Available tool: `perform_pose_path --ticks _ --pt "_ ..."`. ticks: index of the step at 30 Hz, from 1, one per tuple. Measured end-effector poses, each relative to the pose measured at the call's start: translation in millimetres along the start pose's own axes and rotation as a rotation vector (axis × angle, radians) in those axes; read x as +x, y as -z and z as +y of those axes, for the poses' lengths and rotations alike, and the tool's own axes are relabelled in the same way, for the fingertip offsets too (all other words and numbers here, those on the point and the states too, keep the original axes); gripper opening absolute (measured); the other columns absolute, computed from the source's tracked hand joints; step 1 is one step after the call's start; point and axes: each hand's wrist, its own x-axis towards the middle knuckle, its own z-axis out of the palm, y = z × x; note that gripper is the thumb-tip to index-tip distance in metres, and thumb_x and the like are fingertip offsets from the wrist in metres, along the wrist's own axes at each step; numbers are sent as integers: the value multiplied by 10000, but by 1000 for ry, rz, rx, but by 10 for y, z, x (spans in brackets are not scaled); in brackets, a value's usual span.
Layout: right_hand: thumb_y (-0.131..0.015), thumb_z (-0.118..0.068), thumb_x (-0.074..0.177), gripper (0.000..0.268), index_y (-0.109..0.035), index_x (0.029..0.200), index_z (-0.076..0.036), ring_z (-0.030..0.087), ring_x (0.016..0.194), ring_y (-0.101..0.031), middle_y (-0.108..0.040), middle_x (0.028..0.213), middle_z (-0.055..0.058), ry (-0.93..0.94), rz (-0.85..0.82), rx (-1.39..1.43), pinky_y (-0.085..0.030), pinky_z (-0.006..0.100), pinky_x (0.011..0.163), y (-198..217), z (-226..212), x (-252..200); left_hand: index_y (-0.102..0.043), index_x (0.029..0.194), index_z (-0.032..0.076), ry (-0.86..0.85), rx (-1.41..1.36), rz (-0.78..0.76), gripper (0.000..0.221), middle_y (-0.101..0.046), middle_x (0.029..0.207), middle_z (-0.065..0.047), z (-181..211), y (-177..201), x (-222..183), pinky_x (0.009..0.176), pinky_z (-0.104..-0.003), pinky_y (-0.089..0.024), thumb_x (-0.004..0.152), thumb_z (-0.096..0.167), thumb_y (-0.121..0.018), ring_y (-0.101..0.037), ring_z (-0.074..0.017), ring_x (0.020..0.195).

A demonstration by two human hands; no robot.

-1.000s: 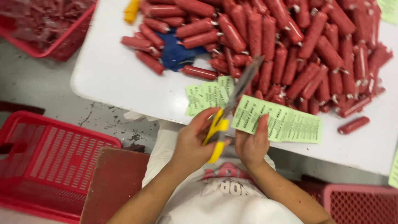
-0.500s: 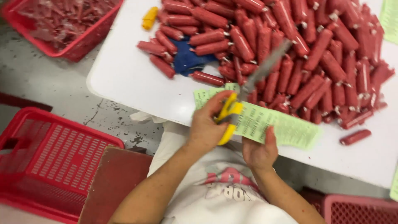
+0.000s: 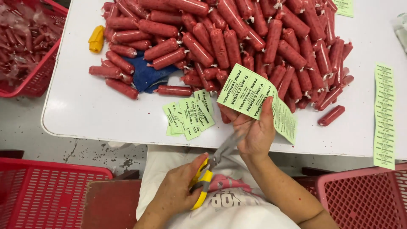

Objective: The person holds a long strip of green labels and uses yellow-handled scissors to cut them into individual pieces. The cut labels are placed on the table next to a large pile of packaged sausages. The person repeats this cutting process throughout the video.

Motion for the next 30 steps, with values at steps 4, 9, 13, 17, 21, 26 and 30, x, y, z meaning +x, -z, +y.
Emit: perform_pose_path --ticks 4,9,13,17,21,26,30 --pt "-513 -415 950 610 -472 1445 -60 386 1172 -627 -597 1397 165 7 11 -14 -547 670 922 11 41 -95 -362 1537 175 178 18 -91 849 -649 812 -64 17 17 74 673 -377 -540 741 175 -656 -620 -253 688" --pt "-631 -356 960 381 -646 1238 -97 185 719 -736 -753 1084 72 32 161 -52 -613 260 514 232 146 -125 -348 1545 148 117 37 -11 881 -606 800 -80 -44 -24 204 622 -392 -507 723 154 -662 -590 -270 673" --pt "-603 -360 987 400 -629 1288 -98 257 838 -732 -731 1161 88 24 67 5 -622 335 647 281 165 -136 -360 1534 125 63 -3 36 848 -643 855 -94 39 12 288 645 -389 -512 737 113 -646 -594 -273 708" --pt "-628 -342 975 376 -633 1259 -96 217 805 -718 -739 1103 82 37 94 -9 -600 304 613 273 176 -129 -349 1535 117 41 -27 49 860 -694 1025 -129 38 8 295 712 -392 -546 736 72 -663 -639 -297 789" --pt "-618 -335 983 409 -606 1307 -86 211 800 -712 -737 1090 89 57 67 -19 -591 306 590 289 195 -117 -347 1538 154 152 -85 -16 868 -704 1064 -130 47 13 304 737 -390 -549 734 57 -660 -660 -306 823" --pt "-617 -332 990 353 -632 1242 -84 216 690 -703 -745 1035 89 44 77 -11 -599 311 566 344 213 -79 -366 1532 146 157 -124 -10 860 -685 974 -106 13 -12 302 698 -369 -533 721 61 -637 -637 -281 763" --pt "-594 -368 985 490 -560 1392 -97 207 808 -717 -733 1135 89 28 28 -46 -601 303 616 289 217 -94 -384 1533 164 229 -142 -30 793 -629 838 -72 -12 -51 278 662 -359 -512 783 124 -638 -610 -255 693"
